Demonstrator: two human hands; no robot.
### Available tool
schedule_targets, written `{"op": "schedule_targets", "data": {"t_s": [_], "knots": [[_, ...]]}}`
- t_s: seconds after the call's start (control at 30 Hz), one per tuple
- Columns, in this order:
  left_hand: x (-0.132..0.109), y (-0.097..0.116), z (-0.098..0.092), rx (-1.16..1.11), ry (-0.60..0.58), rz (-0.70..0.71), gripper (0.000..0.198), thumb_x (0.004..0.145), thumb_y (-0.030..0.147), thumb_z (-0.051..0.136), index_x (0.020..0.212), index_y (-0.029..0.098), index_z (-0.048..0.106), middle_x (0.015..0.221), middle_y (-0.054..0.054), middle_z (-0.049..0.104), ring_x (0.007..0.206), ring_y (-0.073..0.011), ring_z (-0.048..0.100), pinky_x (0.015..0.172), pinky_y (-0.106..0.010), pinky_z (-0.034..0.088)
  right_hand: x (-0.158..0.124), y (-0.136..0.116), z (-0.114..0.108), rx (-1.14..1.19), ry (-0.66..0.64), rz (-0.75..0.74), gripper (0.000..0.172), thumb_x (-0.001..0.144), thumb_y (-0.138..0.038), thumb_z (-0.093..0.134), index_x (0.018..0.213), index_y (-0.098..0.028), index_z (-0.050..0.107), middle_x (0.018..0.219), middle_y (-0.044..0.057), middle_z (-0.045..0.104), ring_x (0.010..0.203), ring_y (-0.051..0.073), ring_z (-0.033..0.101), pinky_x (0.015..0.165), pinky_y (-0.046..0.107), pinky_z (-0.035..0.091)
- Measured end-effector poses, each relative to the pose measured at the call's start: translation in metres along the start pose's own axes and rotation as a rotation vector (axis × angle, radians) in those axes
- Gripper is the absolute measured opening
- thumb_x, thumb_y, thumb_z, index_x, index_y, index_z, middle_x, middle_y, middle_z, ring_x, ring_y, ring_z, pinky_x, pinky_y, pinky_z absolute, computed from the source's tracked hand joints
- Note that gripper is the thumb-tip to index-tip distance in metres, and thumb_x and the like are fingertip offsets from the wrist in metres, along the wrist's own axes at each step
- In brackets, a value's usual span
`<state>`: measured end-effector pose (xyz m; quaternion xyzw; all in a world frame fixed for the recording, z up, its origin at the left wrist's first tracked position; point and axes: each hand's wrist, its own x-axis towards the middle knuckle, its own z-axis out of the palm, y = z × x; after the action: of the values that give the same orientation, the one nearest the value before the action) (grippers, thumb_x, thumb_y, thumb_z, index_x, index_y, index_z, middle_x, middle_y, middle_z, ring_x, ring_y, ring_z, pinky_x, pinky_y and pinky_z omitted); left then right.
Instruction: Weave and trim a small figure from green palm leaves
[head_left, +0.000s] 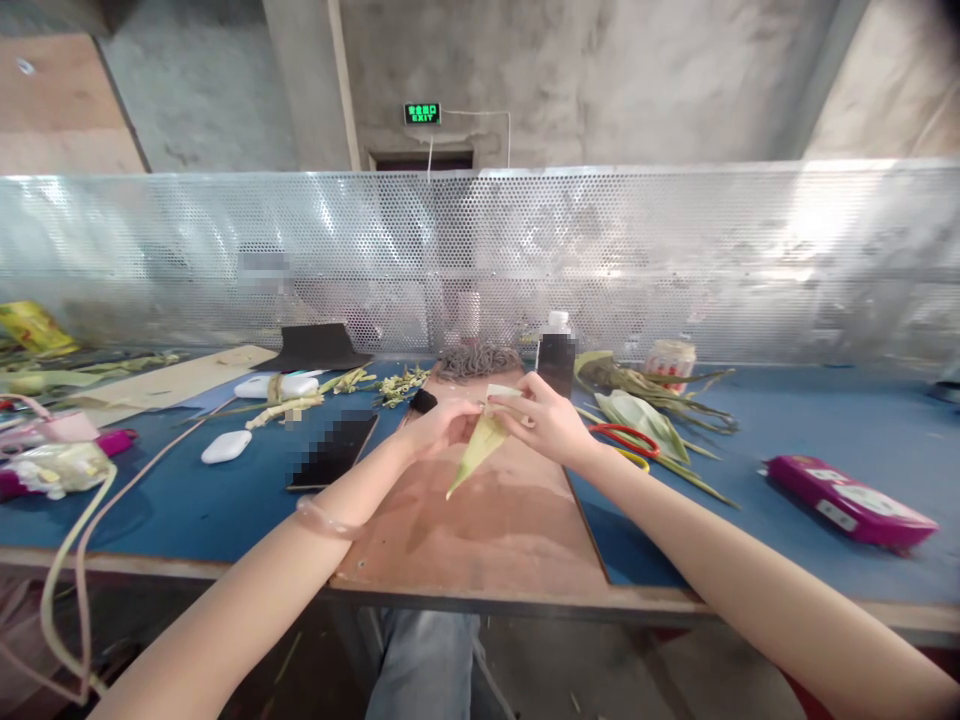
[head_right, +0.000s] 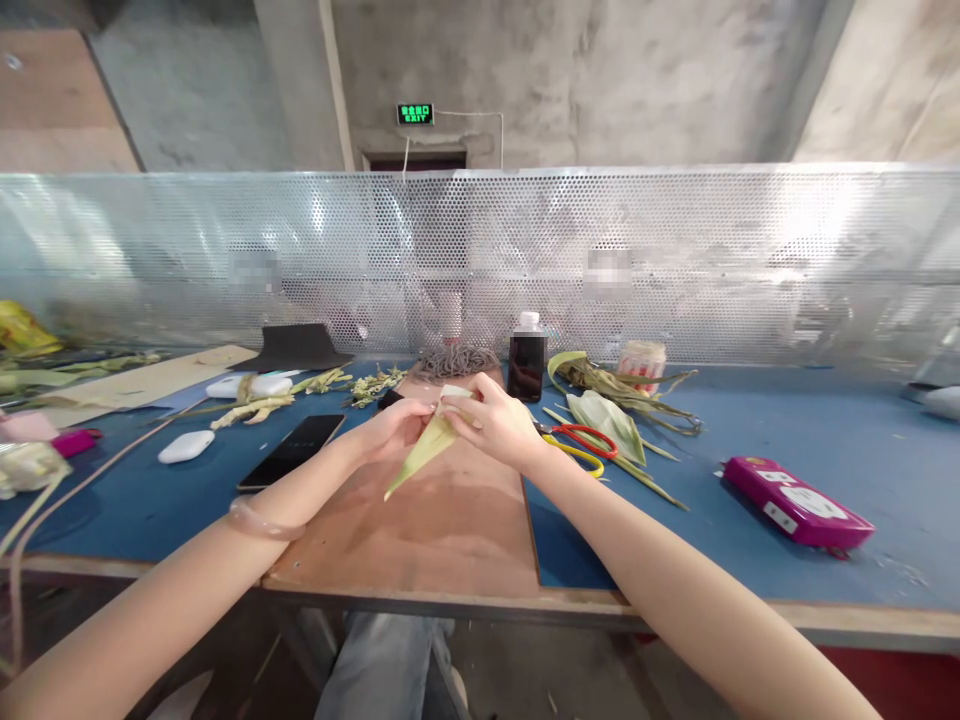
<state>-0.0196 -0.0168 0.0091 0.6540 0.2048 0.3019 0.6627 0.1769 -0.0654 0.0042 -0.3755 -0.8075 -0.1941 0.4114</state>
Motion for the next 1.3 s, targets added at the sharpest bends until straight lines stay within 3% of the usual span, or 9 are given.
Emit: {"op": "schedule_targets", "data": {"t_s": [0.17, 0.33, 0.57, 0.7, 0.8, 0.9, 1.13, 1.3], "knots": [[-0.002, 0.002, 0.003, 0.082, 0.09, 0.052, 0.021, 0.075, 0.03, 0.062, 0.09, 0.015, 0.066, 0.085, -0.004, 0.065, 0.078, -0.0151, 0.058, 0.075, -0.029, 0.043, 0.0, -0.004, -0.001, 0.04, -0.035, 0.012, 0.036, 0.088, -0.032, 0.045, 0.122, -0.026, 0.056, 0.094, 0.007, 0.051, 0.071, 0.014, 0.052, 0.063, 0.027, 0.049], [-0.003, 0.005, 0.005, 0.174, 0.144, 0.028, 0.02, 0.073, 0.033, 0.066, 0.077, 0.013, 0.065, 0.066, 0.0, 0.057, 0.058, -0.0096, 0.05, 0.057, -0.023, 0.038, 0.002, -0.009, -0.001, 0.209, -0.004, 0.142, 0.045, 0.085, -0.029, 0.05, 0.129, -0.02, 0.044, 0.103, 0.009, 0.052, 0.068, 0.013, 0.056, 0.066, 0.029, 0.05], [-0.002, 0.003, 0.005, 0.18, 0.161, 0.005, 0.022, 0.074, 0.033, 0.064, 0.073, 0.011, 0.065, 0.067, -0.003, 0.061, 0.061, -0.0116, 0.054, 0.059, -0.025, 0.04, 0.004, -0.008, 0.01, 0.363, 0.003, 0.283, 0.033, 0.079, -0.021, 0.053, 0.112, -0.017, 0.055, 0.1, 0.008, 0.059, 0.074, 0.015, 0.057, 0.067, 0.029, 0.05], [-0.001, 0.0, 0.005, 0.228, 0.147, 0.041, 0.025, 0.077, 0.032, 0.061, 0.096, 0.015, 0.065, 0.09, -0.007, 0.065, 0.083, -0.0171, 0.06, 0.073, -0.028, 0.045, 0.004, -0.01, 0.008, 0.435, -0.02, 0.36, 0.031, 0.077, -0.019, 0.053, 0.107, -0.015, 0.057, 0.086, 0.005, 0.063, 0.067, 0.013, 0.056, 0.063, 0.027, 0.047], [0.0, -0.002, 0.005, 0.266, 0.179, 0.076, 0.041, 0.078, 0.029, 0.06, 0.119, 0.023, 0.054, 0.109, -0.007, 0.062, 0.097, -0.0203, 0.058, 0.081, -0.033, 0.045, 0.005, -0.014, 0.003, 0.438, -0.045, 0.38, 0.03, 0.077, -0.019, 0.052, 0.106, -0.014, 0.059, 0.078, 0.003, 0.062, 0.063, 0.012, 0.054, 0.061, 0.025, 0.045], [-0.001, -0.002, 0.005, 0.328, 0.187, 0.109, 0.05, 0.08, 0.028, 0.057, 0.129, 0.03, 0.044, 0.114, -0.006, 0.059, 0.1, -0.0202, 0.057, 0.083, -0.034, 0.046, 0.006, -0.015, 0.001, 0.419, -0.062, 0.386, 0.032, 0.077, -0.022, 0.052, 0.107, -0.014, 0.06, 0.075, 0.002, 0.061, 0.061, 0.012, 0.052, 0.06, 0.025, 0.043], [-0.002, 0.002, 0.007, 0.411, 0.229, 0.18, 0.033, 0.079, 0.033, 0.059, 0.11, 0.023, 0.053, 0.107, -0.006, 0.061, 0.095, -0.0189, 0.059, 0.078, -0.031, 0.047, 0.004, -0.012, 0.005, 0.527, -0.054, 0.449, 0.031, 0.079, -0.028, 0.05, 0.105, -0.016, 0.061, 0.074, 0.001, 0.061, 0.063, 0.013, 0.053, 0.057, 0.025, 0.043], [0.0, 0.001, 0.005, 0.384, 0.276, 0.215, 0.032, 0.076, 0.033, 0.062, 0.104, 0.02, 0.054, 0.103, -0.007, 0.061, 0.093, -0.0181, 0.059, 0.079, -0.031, 0.047, 0.005, -0.01, 0.005, 0.579, -0.049, 0.503, 0.03, 0.078, -0.028, 0.051, 0.102, -0.014, 0.062, 0.074, 0.002, 0.062, 0.063, 0.013, 0.055, 0.055, 0.025, 0.045]]}}
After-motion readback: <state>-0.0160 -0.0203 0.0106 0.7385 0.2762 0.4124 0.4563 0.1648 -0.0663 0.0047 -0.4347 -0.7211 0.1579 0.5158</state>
